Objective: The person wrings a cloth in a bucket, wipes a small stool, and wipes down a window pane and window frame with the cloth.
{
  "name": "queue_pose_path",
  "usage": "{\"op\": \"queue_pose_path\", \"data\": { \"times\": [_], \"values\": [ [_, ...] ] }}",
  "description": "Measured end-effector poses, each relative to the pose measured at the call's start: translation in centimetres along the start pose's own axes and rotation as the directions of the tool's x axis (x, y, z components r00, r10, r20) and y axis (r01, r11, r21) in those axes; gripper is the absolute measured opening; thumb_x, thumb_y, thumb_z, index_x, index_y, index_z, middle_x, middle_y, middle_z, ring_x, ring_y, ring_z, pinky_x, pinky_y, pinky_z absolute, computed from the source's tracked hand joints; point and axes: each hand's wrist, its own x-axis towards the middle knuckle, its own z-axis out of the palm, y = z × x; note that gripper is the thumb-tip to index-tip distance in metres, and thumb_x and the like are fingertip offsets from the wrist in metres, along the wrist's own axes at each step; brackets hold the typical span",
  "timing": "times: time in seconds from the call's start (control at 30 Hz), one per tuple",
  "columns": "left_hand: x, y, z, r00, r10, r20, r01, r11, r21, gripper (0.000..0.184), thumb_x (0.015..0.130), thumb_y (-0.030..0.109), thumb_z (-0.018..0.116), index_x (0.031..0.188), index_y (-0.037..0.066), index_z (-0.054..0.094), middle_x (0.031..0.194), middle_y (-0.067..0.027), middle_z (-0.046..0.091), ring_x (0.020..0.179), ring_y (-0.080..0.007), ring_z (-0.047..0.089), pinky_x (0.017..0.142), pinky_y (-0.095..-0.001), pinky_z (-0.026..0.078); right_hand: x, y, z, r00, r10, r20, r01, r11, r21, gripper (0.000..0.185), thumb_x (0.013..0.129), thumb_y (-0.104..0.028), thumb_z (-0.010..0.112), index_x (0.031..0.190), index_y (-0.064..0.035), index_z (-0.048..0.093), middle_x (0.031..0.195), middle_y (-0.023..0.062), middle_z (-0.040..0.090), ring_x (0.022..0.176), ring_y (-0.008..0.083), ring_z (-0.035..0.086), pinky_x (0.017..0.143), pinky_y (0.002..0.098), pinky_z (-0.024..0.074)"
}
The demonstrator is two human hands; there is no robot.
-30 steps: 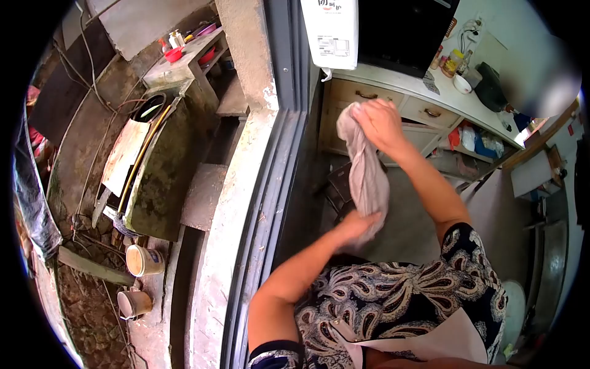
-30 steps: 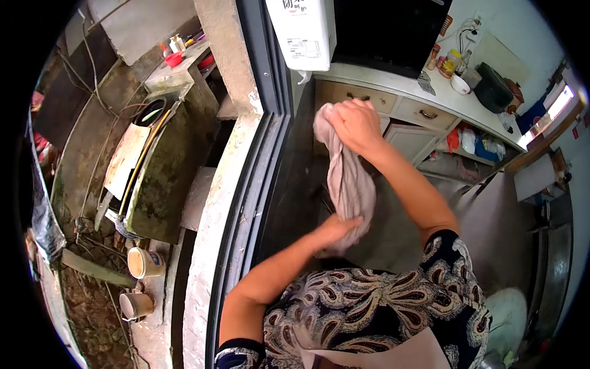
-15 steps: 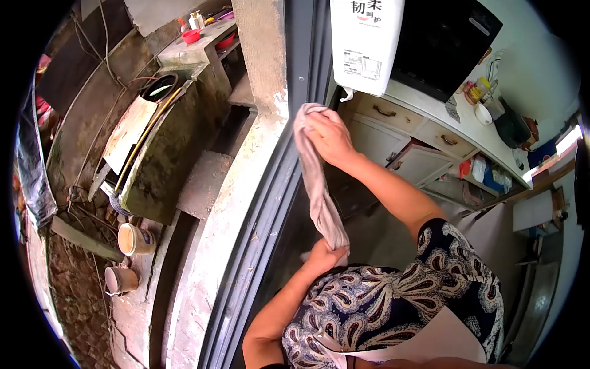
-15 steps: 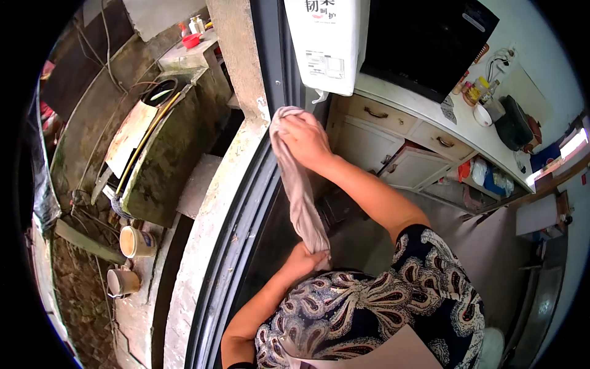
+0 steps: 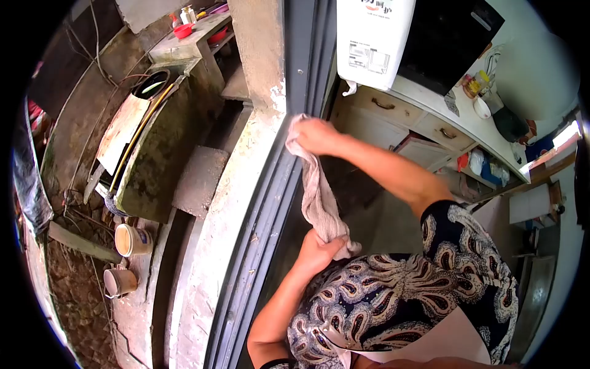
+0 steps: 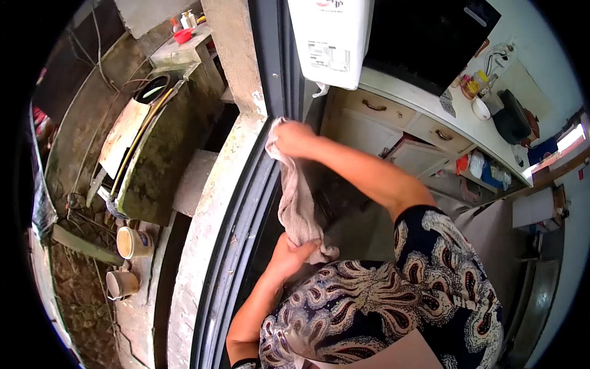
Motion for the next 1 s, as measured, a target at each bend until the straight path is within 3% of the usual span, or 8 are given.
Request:
{"op": "queue_pose_path", "data": {
  "times": [0.17,0.23,0.3,0.47,0.53,0.63,0.8,1.0],
  "values": [
    [-1.4,0.1,0.5,0.995,0.01,0.097,-0.008,1.0,-0.028,0.012,0.086,0.002,0.063,0.097,-0.002,0.064,0.088,-0.0029,0.066,0.079,-0.0101,0.06,0.073,-0.0283,0.049,-5.0,-6.7,2.1,1.0,-0.002,0.015,-0.004,0.926,0.377,0.018,0.085,-0.016,0.055,0.092,-0.0065,0.068,0.08,0.0167,0.066,0.075,0.0301,0.066,0.071,0.039,0.0525],
    [-2.1,1.0,1.2,0.988,0.123,0.094,-0.125,0.992,0.022,0.004,0.086,0.001,0.061,0.089,-0.002,0.063,0.084,-0.001,0.064,0.079,-0.009,0.059,0.073,-0.027,0.047,-7.1,-8.0,3.1,0.928,-0.032,-0.371,0.199,0.886,0.42,0.024,0.087,-0.007,0.051,0.106,-0.0015,0.063,0.096,0.0204,0.066,0.098,0.0286,0.065,0.083,0.034,0.0505],
    [-2.0,1.5,1.0,0.961,0.221,0.164,-0.246,0.957,0.152,0.004,0.086,0.001,0.061,0.089,-0.002,0.062,0.081,-0.0009,0.063,0.077,-0.0093,0.059,0.072,-0.0265,0.047,-6.7,-8.1,2.5,0.778,0.221,-0.588,0.235,0.766,0.598,0.025,0.087,-0.005,0.049,0.108,-0.0012,0.062,0.076,0.0205,0.062,0.068,0.0264,0.066,0.06,0.0362,0.0486],
    [-1.0,1.1,0.5,0.989,0.141,0.045,-0.142,0.989,0.027,0.008,0.086,0.002,0.062,0.093,-0.002,0.063,0.083,-0.0028,0.065,0.076,-0.0106,0.06,0.07,-0.0267,0.048,-3.2,-4.2,-1.4,0.794,0.126,-0.594,0.137,0.916,0.378,0.034,0.09,-0.012,0.052,0.12,0.0015,0.053,0.113,0.0239,0.056,0.098,0.0364,0.061,0.085,0.0404,0.0475],
    [-0.1,1.3,0.6,0.991,0.112,-0.075,-0.118,0.99,-0.08,0.01,0.087,0.003,0.062,0.096,-0.002,0.064,0.085,-0.0038,0.066,0.078,-0.011,0.062,0.071,-0.0273,0.049,-1.4,-2.2,-1.2,0.906,-0.022,-0.422,0.063,0.995,0.082,0.046,0.091,-0.023,0.053,0.129,0.0026,0.047,0.13,0.0189,0.049,0.108,0.0399,0.056,0.09,0.044,0.0473],
    [0.6,2.4,0.0,0.988,0.131,-0.088,-0.14,0.984,-0.111,0.011,0.087,0.004,0.063,0.097,-0.001,0.064,0.087,-0.0038,0.066,0.08,-0.0114,0.062,0.073,-0.0273,0.05,0.8,-3.0,-1.9,0.962,0.265,-0.066,-0.272,0.945,-0.18,0.039,0.091,-0.025,0.049,0.119,0.0011,0.055,0.126,0.0212,0.051,0.112,0.0357,0.056,0.09,0.0457,0.0484],
    [0.5,2.8,-0.7,0.987,0.15,-0.062,-0.159,0.967,-0.2,0.012,0.086,0.004,0.064,0.097,-0.001,0.063,0.09,-0.0036,0.066,0.083,-0.0114,0.062,0.074,-0.0275,0.049,1.6,-5.3,-4.9,0.925,0.342,0.166,-0.232,0.854,-0.466,0.05,0.095,-0.031,0.042,0.133,-0.0004,0.048,0.137,0.0216,0.047,0.115,0.0313,0.058,0.09,0.0457,0.0492],
    [1.7,1.8,-1.1,0.989,0.148,-0.02,-0.149,0.975,-0.165,0.013,0.085,0.003,0.064,0.097,-0.001,0.064,0.089,-0.003,0.066,0.082,-0.0108,0.062,0.073,-0.0276,0.049,3.2,-2.7,-5.0,0.89,0.336,0.308,-0.224,0.911,-0.346,0.052,0.094,-0.031,0.04,0.132,0.0044,0.038,0.116,0.0293,0.06,0.107,0.0408,0.06,0.09,0.047,0.0476]
  ]
}}
